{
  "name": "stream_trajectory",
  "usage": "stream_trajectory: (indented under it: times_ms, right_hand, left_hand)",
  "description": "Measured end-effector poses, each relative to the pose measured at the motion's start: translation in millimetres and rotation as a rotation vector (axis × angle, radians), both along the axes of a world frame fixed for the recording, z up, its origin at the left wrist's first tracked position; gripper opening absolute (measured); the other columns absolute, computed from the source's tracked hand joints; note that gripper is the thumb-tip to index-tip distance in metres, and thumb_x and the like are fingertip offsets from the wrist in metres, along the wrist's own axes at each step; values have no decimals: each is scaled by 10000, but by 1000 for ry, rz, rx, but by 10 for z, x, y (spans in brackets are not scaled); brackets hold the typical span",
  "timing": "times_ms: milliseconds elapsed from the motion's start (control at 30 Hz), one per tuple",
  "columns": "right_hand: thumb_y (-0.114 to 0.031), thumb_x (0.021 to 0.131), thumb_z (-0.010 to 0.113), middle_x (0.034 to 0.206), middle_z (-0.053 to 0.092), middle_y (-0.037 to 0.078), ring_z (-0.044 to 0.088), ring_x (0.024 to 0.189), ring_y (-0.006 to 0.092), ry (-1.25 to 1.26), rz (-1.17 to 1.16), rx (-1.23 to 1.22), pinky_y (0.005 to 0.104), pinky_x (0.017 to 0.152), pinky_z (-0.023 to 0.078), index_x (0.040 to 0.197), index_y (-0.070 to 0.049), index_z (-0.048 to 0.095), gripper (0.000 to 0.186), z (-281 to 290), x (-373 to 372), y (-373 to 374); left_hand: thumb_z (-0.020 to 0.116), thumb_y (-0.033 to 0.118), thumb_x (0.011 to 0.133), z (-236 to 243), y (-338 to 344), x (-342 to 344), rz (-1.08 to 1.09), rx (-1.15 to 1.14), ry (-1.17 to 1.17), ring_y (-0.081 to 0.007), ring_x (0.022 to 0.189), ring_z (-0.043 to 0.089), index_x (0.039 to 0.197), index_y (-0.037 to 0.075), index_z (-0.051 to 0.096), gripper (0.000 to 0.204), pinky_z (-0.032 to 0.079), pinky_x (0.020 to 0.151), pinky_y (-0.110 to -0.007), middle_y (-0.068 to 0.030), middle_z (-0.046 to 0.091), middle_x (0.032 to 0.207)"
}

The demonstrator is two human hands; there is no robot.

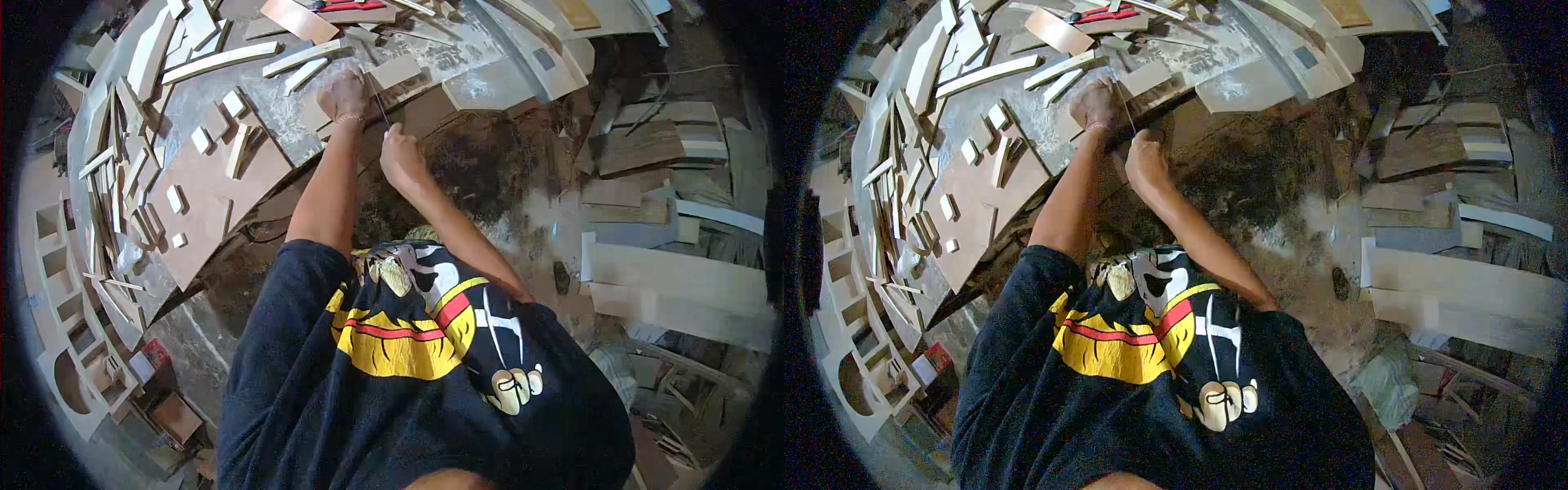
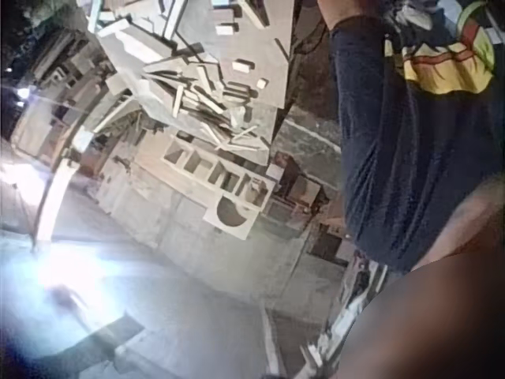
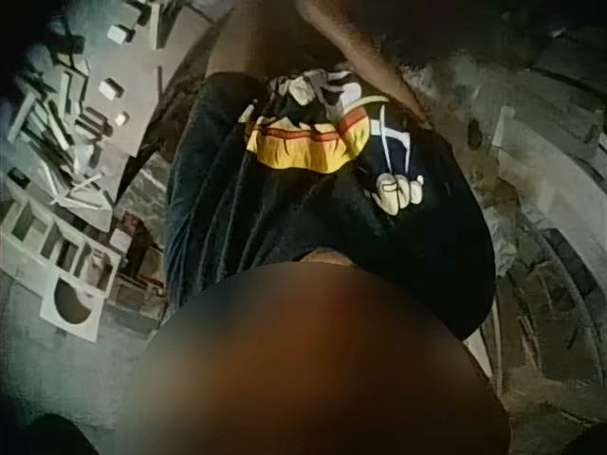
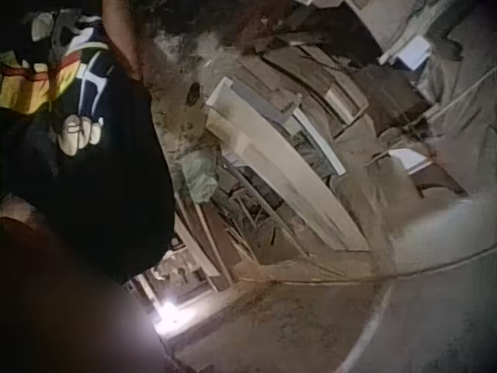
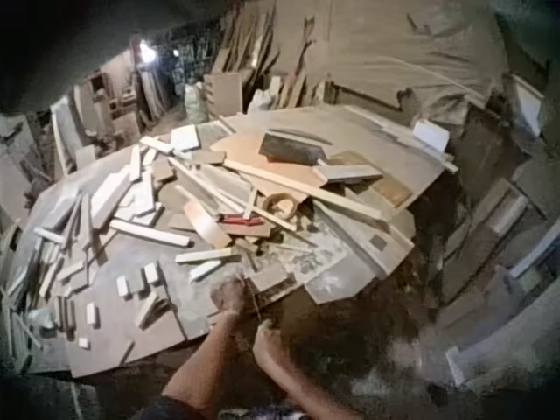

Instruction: Cutting thin wooden strips with a utility knife and arranging wooden blocks on a workbench.

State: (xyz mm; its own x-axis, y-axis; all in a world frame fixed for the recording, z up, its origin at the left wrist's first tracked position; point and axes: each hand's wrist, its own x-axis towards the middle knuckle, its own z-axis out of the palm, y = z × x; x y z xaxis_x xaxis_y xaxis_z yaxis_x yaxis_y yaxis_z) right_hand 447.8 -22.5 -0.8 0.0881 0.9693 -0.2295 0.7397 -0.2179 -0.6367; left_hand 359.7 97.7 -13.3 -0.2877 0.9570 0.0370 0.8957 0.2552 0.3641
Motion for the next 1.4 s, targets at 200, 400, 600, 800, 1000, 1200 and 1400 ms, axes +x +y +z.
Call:
stream_trajectory:
  times_ms: [200,400,600,800,1000,1200,1400]
  right_hand:
    - [-176,862,346,755,540,312,539,768,436,-29,61,-129,480,669,431,864,72,457,272,295,106,157]
    - [-180,863,342,858,536,318,527,828,445,75,-14,69,493,727,417,879,74,471,286,346,-20,243]
    - [-186,861,352,831,544,309,533,821,434,10,-35,-81,492,708,420,872,76,475,290,340,16,210]
    - [-186,866,333,829,545,311,536,799,442,-16,36,-216,492,712,422,903,87,449,300,377,1,238]
    - [-178,853,343,804,547,310,536,802,441,17,-22,-23,485,718,421,885,73,466,281,204,-11,324]
    - [-163,854,340,805,554,297,536,802,440,4,-48,-68,483,722,422,881,64,464,260,130,-60,392]
    - [-138,827,348,873,540,311,532,849,432,44,-54,-51,472,733,429,932,87,455,270,228,-130,578]
  left_hand:
    - [288,385,832,-149,12,-15,-49,57,86,-318,693,591,703,78,640,484,446,642,-393,-163,600,731]
    - [294,345,842,-227,18,-25,-112,87,111,-310,654,595,666,55,640,484,435,597,-390,-141,602,674]
    - [319,386,834,-131,-7,5,-32,113,69,-320,646,588,650,81,635,475,448,589,-400,-164,595,679]
    - [356,325,826,-144,1,4,-21,129,61,-278,640,596,625,95,640,417,420,620,-379,-140,599,646]
    - [346,314,838,-110,-26,11,-93,103,97,-266,628,594,633,82,634,423,425,609,-362,-135,605,672]
    - [325,308,840,-196,-12,28,-123,142,88,-286,579,584,530,26,603,503,431,633,-365,-162,584,587]
    - [328,337,834,-207,10,48,-83,70,53,-302,617,586,597,52,623,474,422,636,-383,-165,591,628]
